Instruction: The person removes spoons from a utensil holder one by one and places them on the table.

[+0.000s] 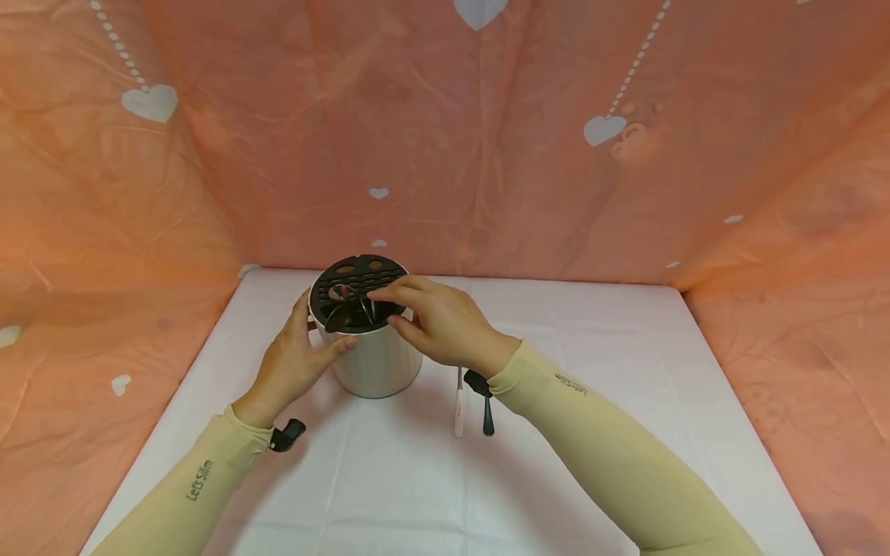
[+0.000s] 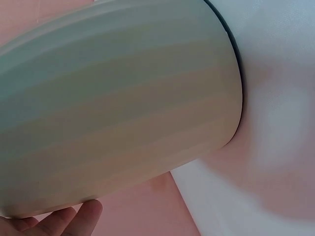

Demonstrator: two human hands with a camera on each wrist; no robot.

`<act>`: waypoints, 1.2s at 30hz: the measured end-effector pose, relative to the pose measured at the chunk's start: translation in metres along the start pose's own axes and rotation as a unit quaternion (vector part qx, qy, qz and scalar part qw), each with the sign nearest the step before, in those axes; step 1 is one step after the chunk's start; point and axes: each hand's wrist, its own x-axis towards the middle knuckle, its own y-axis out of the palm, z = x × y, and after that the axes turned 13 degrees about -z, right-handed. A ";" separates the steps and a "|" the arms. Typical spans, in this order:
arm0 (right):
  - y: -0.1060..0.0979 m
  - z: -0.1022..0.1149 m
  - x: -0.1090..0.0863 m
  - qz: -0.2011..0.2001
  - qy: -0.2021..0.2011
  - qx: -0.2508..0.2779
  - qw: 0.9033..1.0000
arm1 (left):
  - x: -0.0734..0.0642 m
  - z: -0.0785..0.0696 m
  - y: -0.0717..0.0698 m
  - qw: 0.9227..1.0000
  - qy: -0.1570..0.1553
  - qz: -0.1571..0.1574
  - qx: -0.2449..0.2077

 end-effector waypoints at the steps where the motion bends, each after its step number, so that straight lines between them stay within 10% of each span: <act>1: 0.001 0.000 0.000 -0.001 0.002 -0.004 1.000 | 0.000 0.000 0.000 1.000 -0.001 0.000 0.000; 18: 0.010 0.010 0.000 0.003 -0.070 -0.062 0.996 | -0.002 0.000 0.001 1.000 0.002 0.003 0.002; 36: 0.016 0.003 0.011 0.016 -0.184 -0.220 0.958 | 0.000 0.000 -0.001 1.000 0.000 0.004 0.004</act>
